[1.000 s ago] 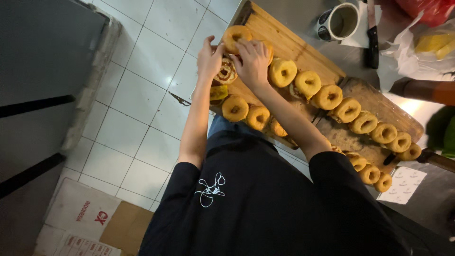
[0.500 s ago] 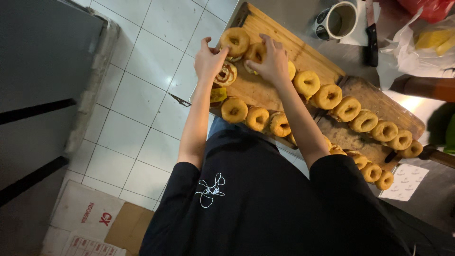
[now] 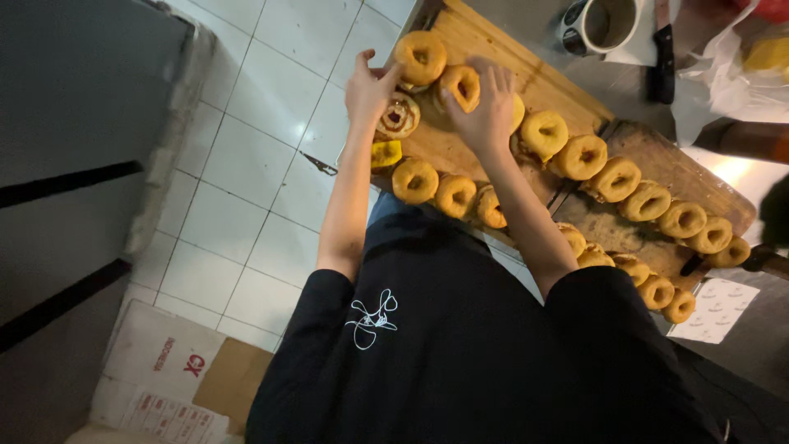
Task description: The person assembles sandwiches on a wooden board by placing donut-like buns on top of prepared fillings and then wraps them in individual papers by hand.
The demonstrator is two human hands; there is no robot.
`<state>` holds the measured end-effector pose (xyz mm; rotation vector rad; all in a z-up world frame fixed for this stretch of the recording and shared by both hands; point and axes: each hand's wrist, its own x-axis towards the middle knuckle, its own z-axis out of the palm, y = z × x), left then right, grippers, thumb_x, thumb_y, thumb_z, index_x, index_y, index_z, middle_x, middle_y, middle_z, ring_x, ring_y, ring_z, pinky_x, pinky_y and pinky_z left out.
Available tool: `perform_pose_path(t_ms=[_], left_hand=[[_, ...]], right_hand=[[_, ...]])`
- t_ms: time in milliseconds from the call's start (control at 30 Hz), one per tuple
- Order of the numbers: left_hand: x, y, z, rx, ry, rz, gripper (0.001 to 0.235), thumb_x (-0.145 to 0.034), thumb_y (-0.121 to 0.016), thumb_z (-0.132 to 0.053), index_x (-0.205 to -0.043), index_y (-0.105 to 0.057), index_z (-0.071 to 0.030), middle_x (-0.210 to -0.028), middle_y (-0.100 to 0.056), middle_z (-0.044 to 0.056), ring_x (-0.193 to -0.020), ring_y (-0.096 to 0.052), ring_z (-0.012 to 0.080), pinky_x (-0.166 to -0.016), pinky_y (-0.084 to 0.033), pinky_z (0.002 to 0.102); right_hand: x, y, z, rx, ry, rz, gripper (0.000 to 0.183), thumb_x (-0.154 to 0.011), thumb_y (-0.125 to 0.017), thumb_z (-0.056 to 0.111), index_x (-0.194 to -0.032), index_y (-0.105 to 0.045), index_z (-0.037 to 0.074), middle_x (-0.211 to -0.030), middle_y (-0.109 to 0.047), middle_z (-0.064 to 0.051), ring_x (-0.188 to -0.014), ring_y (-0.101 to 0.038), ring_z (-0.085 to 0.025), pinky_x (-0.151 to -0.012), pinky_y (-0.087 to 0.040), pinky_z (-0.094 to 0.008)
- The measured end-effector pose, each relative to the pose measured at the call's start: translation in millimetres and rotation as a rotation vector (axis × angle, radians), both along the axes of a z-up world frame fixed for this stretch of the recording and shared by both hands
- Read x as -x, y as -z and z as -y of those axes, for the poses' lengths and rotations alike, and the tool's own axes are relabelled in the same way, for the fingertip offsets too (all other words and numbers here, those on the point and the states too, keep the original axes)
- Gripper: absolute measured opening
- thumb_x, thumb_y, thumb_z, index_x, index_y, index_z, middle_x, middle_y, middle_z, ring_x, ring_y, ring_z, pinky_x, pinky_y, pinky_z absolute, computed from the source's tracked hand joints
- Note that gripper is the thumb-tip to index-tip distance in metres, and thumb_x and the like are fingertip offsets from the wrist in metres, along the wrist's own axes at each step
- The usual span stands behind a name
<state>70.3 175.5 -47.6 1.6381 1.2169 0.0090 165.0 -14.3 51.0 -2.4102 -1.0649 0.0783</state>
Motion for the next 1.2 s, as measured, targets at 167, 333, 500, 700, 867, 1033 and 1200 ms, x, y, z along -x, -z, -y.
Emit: perform_pose_path(t_ms=[167, 333, 500, 700, 867, 1033, 1200], left_hand=[[47, 32, 0, 0.077, -0.157, 0.307, 0.058, -0.091, -0.068, -0.042, -0.135, -0.059, -0.007, -0.108, -0.079, 0.009, -0.100, -0.074, 0.0202, -0.091, -0.055, 0.035], [75, 58, 5, 0.176, -0.154, 0.288, 0.043, -0.095, -0.063, -0.036, -0.123, -0.070, -0.005, -0.108, -0.074, 0.016, -0.095, -0.070, 0.0261, -0.086, -0.051, 0.036], [80, 53, 10, 0.130, -0.121, 0.235, 0.039, -0.091, -0.059, -0.040, -0.107, -0.077, -0.010, -0.102, -0.080, 0.008, -0.099, -0.073, 0.0204, -0.088, -0.051, 0.032], [82, 51, 9, 0.132, -0.133, 0.246, 0.039, -0.090, -0.058, -0.039, -0.104, -0.078, -0.009, -0.099, -0.079, 0.011, -0.095, -0.071, 0.0220, -0.085, -0.050, 0.032], [86, 52, 11, 0.193, -0.163, 0.445, 0.039, -0.094, -0.053, -0.029, -0.101, -0.079, -0.001, -0.095, -0.079, 0.011, -0.090, -0.069, 0.0190, -0.082, -0.050, 0.031], [89, 42, 7, 0.206, -0.212, 0.657, 0.037, -0.096, -0.051, -0.023, -0.102, -0.076, 0.004, -0.099, -0.078, 0.011, -0.094, -0.067, 0.0194, -0.085, -0.049, 0.033], [104, 18, 13, 0.184, -0.213, 0.809, 0.039, -0.099, -0.047, -0.022, -0.102, -0.075, 0.006, -0.101, -0.077, 0.013, -0.098, -0.067, 0.0219, -0.092, -0.047, 0.034]], right_hand=[[36, 45, 12, -0.007, -0.009, -0.670, 0.046, -0.098, -0.073, 0.025, -0.138, -0.060, 0.006, -0.123, -0.074, -0.015, -0.098, -0.075, -0.025, -0.084, -0.062, -0.036], [41, 128, 13, -0.165, 0.186, -1.000, 0.047, -0.098, -0.068, 0.020, -0.137, -0.052, -0.002, -0.120, -0.066, -0.014, -0.082, -0.070, -0.018, -0.061, -0.060, -0.031], [35, 138, 12, -0.086, 0.329, -1.110, 0.040, -0.105, -0.055, 0.024, -0.138, -0.052, 0.002, -0.115, -0.065, -0.010, -0.071, -0.067, -0.015, -0.052, -0.050, -0.027], [41, 118, -4, -0.108, 0.254, -1.130, 0.032, -0.109, -0.052, 0.021, -0.135, -0.060, 0.005, -0.114, -0.067, -0.004, -0.073, -0.063, -0.008, -0.053, -0.046, -0.023], [40, 106, -10, -0.141, 0.190, -1.185, 0.024, -0.109, -0.056, 0.018, -0.127, -0.059, 0.005, -0.104, -0.067, -0.004, -0.075, -0.062, -0.008, -0.053, -0.044, -0.022], [33, 86, -11, -0.112, 0.087, -1.105, 0.020, -0.110, -0.060, 0.016, -0.129, -0.058, 0.008, -0.099, -0.062, -0.001, -0.081, -0.055, -0.007, -0.060, -0.044, -0.023], [59, 31, -13, -0.143, -0.179, -0.722, 0.023, -0.106, -0.067, 0.007, -0.129, -0.060, 0.008, -0.106, -0.065, -0.005, -0.093, -0.059, -0.015, -0.079, -0.050, -0.031]])
